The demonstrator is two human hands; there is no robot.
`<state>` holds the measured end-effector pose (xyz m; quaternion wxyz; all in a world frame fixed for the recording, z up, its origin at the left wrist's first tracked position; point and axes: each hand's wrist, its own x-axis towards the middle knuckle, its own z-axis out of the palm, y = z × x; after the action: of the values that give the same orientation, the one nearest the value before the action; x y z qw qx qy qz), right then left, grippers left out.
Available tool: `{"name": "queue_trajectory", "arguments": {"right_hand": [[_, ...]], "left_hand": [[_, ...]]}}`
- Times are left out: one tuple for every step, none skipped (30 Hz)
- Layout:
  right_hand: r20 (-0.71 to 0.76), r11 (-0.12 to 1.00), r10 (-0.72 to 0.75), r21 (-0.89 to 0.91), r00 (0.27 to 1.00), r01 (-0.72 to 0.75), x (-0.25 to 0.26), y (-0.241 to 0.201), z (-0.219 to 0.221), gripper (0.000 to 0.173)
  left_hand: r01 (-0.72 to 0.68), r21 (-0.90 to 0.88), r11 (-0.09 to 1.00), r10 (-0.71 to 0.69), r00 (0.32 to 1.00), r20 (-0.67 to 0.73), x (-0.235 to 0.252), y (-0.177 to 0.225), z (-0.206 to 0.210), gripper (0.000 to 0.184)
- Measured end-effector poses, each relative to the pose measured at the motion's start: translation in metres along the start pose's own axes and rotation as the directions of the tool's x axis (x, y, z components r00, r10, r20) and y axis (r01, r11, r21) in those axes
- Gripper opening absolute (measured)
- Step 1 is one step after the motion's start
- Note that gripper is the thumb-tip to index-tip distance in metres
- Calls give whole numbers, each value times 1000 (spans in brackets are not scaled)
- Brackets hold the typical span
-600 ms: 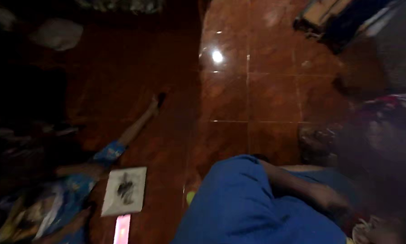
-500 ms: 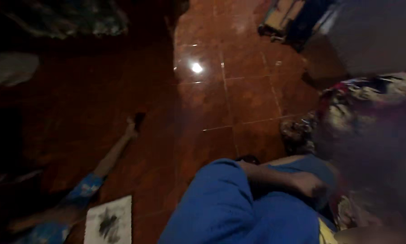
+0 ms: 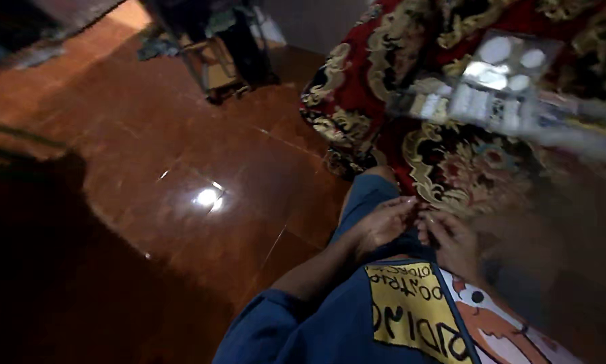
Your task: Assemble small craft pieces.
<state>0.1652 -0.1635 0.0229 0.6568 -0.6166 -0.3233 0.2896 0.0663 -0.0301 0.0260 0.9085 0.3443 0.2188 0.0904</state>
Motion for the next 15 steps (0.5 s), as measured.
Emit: {"name": "queue_trajectory", "arguments": {"right_hand": [[-24,1000,10,5,1000,-10,-2,-3,-2,15],[-47,1000,7,18,999,-6,-3,-3,-5,16],[-65,999,-2,34,998,4,-4,-3,-8,16],[-81,999,-5,53,997,9,-5,-2,-10,16],[-95,997,-3,72,996,9,-5,0,-12,16],[-107,996,3,91,994,7,-5,1,-13,16],[-116,994,10,111,993,3,-6,2,-14,15],[-123,992,16,130,992,0,-6,3,-15,14],[-128,989,23,147,991,-4,-6,3,-15,13],[-127,988,31,155,991,-11,-6,4,-15,13],[-122,987,41,157,992,-22,-6,5,-15,12],[-114,986,55,162,992,-37,-6,6,-14,12],[-107,985,70,167,992,-52,-6,7,-14,11],[-96,984,78,170,992,-61,-6,7,-14,11],[-85,983,79,170,993,-63,-6,7,-13,11]], "left_hand": [[36,10,999,-37,999,40,4,-2,4,26],[63,28,998,-65,995,72,8,-4,8,27],[80,50,996,-84,992,93,11,-5,11,28],[90,66,994,-96,990,104,14,-6,13,28],[99,76,992,-107,988,109,17,-8,15,29],[103,81,991,-112,987,119,20,-9,15,30],[108,89,990,-118,986,118,22,-10,16,30],[113,94,989,-124,986,112,23,-11,16,30],[120,91,989,-129,986,101,23,-12,17,30],[128,86,988,-135,988,82,22,-12,17,30],[135,81,987,-140,988,59,22,-13,18,29],[141,77,987,-144,989,43,21,-13,18,29],[142,71,987,-144,989,32,20,-14,18,30],[139,70,988,-142,990,26,19,-15,16,30],[134,83,988,-135,991,13,18,-15,16,29]]}}
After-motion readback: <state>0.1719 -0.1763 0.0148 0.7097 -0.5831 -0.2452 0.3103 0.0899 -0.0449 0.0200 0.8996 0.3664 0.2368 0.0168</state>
